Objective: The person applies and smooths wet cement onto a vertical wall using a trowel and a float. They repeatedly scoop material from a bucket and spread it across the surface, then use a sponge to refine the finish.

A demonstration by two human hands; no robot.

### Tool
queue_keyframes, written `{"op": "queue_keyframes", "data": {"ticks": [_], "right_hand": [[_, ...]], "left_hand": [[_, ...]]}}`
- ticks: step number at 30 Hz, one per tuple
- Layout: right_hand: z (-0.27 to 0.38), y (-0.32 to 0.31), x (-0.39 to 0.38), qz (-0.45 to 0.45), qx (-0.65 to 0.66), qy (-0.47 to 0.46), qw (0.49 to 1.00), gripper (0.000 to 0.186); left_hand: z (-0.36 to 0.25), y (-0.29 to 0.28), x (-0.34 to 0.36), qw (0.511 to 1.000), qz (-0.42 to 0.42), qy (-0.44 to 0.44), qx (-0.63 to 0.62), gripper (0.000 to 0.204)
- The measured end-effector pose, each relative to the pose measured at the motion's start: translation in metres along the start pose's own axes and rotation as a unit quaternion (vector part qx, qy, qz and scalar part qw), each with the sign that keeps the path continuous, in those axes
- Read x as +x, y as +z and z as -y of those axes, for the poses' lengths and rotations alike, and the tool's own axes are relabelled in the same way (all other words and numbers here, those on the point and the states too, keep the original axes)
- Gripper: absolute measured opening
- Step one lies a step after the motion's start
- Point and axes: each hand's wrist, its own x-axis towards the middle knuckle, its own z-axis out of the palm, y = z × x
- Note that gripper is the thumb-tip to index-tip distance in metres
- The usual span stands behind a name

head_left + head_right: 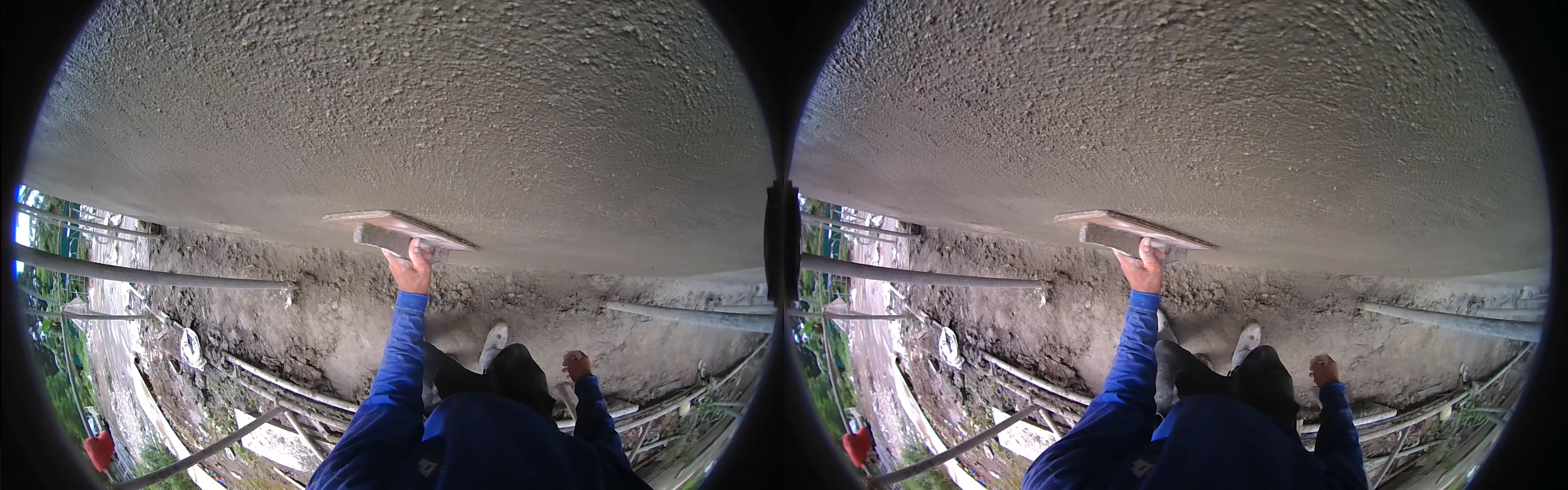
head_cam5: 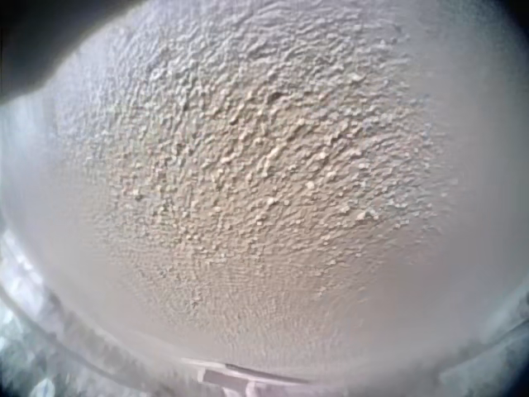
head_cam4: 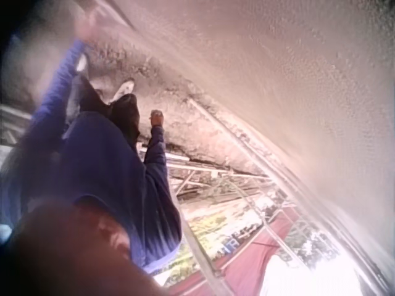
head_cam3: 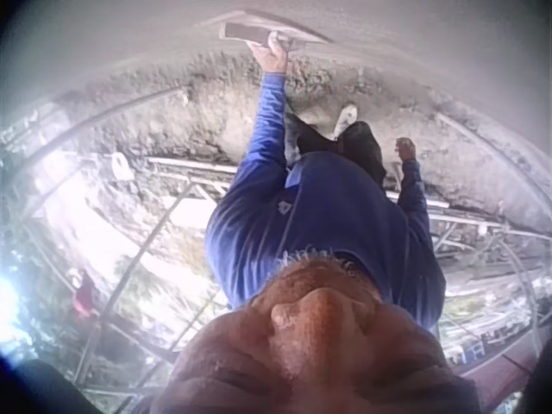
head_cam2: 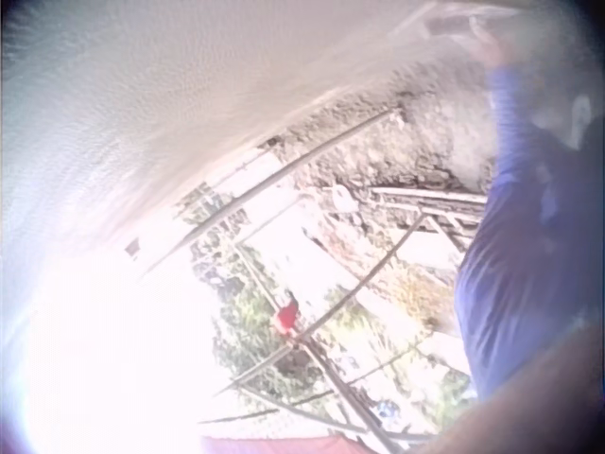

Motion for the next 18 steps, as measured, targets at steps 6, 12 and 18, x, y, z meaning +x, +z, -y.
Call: {"op": "queue_keyframes", "data": {"ticks": [6, 12, 18], "right_hand": [[0.015, 0.031, -0.01, 0.017, 0.042, -0.03, 0.999, 0.026], [0.006, 0.048, -0.016, 0.022, 0.023, 0.006, 0.999, 0.027], [0.011, 0.07, 0.003, 0.053, -0.016, 0.024, 0.998, 0.023]], "left_hand": [[-0.046, -0.049, 0.065, 0.991, -0.083, 0.048, -0.094, 0.039], [-0.156, -0.165, 0.205, 0.965, -0.204, 0.162, -0.015, 0.025], [-0.325, -0.264, 0.289, 0.933, -0.224, 0.271, 0.076, 0.027]]}}
